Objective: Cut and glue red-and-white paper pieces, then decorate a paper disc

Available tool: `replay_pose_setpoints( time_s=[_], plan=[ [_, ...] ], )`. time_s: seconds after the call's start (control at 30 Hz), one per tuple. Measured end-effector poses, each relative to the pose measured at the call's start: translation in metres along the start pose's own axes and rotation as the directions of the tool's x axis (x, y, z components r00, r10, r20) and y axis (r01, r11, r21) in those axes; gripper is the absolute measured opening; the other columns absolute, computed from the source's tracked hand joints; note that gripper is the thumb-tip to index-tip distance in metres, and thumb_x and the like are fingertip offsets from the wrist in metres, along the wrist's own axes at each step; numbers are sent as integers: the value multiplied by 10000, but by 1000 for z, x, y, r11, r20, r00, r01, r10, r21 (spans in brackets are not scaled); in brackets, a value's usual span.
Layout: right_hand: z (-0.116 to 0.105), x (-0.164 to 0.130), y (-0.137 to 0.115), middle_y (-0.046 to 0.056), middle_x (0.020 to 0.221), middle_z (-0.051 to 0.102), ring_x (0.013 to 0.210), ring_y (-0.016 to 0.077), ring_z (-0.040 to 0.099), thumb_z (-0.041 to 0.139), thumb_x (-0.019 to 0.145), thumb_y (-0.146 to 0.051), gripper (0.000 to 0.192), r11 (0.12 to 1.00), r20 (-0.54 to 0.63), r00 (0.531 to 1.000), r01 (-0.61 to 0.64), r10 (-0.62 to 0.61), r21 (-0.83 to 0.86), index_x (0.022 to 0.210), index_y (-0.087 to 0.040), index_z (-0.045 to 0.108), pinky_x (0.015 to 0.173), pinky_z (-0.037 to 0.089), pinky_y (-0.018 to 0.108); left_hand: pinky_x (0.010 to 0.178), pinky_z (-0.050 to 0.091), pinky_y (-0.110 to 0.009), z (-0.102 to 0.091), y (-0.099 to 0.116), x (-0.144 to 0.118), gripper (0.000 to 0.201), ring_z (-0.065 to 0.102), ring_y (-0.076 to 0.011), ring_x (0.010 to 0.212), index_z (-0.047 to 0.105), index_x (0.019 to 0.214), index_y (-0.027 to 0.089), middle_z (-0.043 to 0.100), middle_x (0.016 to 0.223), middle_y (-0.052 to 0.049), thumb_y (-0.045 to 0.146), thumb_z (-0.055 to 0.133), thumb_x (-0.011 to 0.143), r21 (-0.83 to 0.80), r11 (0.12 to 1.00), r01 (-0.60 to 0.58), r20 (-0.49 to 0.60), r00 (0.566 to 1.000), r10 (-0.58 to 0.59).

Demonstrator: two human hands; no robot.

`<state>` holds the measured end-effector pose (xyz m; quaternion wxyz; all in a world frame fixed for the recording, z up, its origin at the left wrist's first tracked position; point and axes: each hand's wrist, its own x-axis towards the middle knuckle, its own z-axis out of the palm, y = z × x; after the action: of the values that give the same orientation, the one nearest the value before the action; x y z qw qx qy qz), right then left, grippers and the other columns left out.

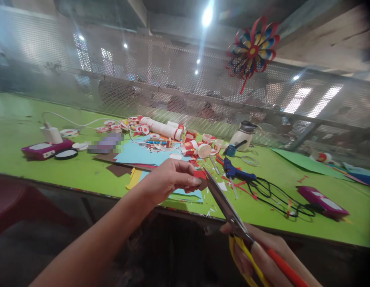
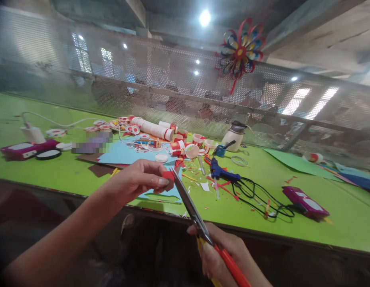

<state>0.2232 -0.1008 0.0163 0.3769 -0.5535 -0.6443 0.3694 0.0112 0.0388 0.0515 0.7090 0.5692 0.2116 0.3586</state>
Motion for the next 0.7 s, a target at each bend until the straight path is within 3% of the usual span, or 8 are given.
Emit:
replay_pose_setpoints(
  time_s=[0.23, 0.37, 0.47, 0.63, 0.7],
  plan=[
    [-27, -8, 12, 14, 580, 566, 486, 138, 531, 447, 846, -590, 511, 988, 93, 994, 77, -65, -136, 1104, -208, 668, 457, 445, 224, 570, 316, -259, -5, 10, 0, 122, 463, -104, 568, 640, 619, 109, 582, 599, -35, 208, 711, 611, 170, 984, 46, 70, 996, -58],
    [-45, -18, 30, 70, 827, 699, 731, 229, 669, 504, 834, -534, 460, 944, 28, 990, 144, -142, -298, 1143, -236, 669, 608, 544, 272, 542, 308, -237, -5, 17, 1, 107, 442, -83, 539, 626, 622, 105, 581, 591, -22, 178, 704, 622, 249, 963, 104, 131, 981, -140],
    [-56, -22, 36, 76, 1033, 711, 918, 287, 673, 501, 847, -498, 424, 882, 8, 979, 186, -203, -432, 1162, -265, 664, 748, 565, 335, 541, 311, -231, -4, 21, 2, 123, 438, -78, 535, 614, 617, 105, 586, 594, -20, 194, 695, 641, 303, 947, 110, 174, 970, -168],
    [-66, -14, 20, 33, 1083, 720, 913, 283, 688, 583, 813, -365, 432, 711, 202, 897, 435, -392, -553, 1244, -322, 593, 690, 581, 288, 543, 319, -234, 3, 25, 5, 126, 442, -79, 522, 604, 589, 109, 589, 578, -21, 195, 681, 639, 381, 917, 114, 150, 972, -183],
    [-68, -12, 17, 16, 1065, 728, 869, 265, 700, 599, 806, -320, 492, 662, 213, 866, 487, -453, -570, 1293, -353, 538, 667, 580, 270, 528, 311, -233, 6, 26, 6, 119, 437, -80, 511, 602, 579, 111, 588, 570, -21, 188, 676, 633, 392, 912, 121, 145, 971, -191]
  ],
)
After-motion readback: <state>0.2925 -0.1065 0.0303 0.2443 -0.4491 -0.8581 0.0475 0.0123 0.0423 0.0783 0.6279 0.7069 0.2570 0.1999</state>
